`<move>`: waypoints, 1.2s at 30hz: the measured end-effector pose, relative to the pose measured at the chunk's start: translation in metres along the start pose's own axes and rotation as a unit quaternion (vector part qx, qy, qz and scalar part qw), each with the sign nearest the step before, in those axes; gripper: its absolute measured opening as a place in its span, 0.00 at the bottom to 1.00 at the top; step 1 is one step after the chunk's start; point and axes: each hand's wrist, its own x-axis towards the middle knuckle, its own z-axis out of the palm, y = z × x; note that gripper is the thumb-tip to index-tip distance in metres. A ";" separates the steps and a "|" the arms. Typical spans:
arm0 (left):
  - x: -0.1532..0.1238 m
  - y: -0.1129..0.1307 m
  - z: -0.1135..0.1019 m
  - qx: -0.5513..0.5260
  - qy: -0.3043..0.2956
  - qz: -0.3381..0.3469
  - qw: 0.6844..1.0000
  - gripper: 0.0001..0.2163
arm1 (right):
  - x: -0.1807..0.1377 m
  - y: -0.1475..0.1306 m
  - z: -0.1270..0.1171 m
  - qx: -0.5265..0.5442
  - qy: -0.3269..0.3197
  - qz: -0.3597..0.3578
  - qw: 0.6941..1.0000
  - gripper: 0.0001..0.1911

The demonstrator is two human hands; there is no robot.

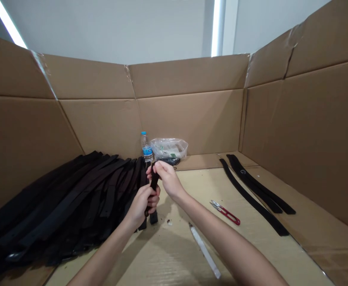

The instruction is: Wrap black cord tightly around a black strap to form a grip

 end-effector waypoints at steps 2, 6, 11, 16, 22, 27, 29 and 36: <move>-0.002 0.000 -0.010 -0.026 -0.013 -0.038 0.999 0.06 | -0.006 0.006 -0.010 0.001 0.036 0.028 0.999 0.23; 0.001 0.001 -0.024 -0.089 -0.011 -0.067 0.994 0.13 | -0.023 0.021 -0.026 0.013 0.058 0.099 0.993 0.22; 0.009 -0.013 -0.030 -0.123 0.032 -0.058 0.990 0.23 | -0.049 0.047 -0.025 -0.020 0.034 0.167 0.985 0.22; 0.008 -0.028 -0.030 -0.133 0.135 -0.045 0.981 0.25 | -0.072 0.062 -0.016 -0.320 -0.052 0.047 0.945 0.14; 0.002 -0.023 -0.020 -0.143 0.157 -0.138 0.967 0.18 | -0.086 0.064 -0.015 -0.598 -0.127 -0.037 0.791 0.10; 0.001 -0.022 -0.018 -0.168 0.146 -0.189 0.956 0.22 | -0.085 0.067 -0.016 -0.686 -0.173 -0.059 0.705 0.10; 0.001 -0.023 -0.019 -0.162 0.143 -0.165 0.962 0.23 | -0.085 0.069 -0.016 -0.704 -0.175 -0.072 0.685 0.10; 0.000 -0.031 -0.024 -0.120 0.148 -0.100 0.977 0.22 | -0.087 0.073 -0.012 -0.734 -0.176 -0.169 0.634 0.12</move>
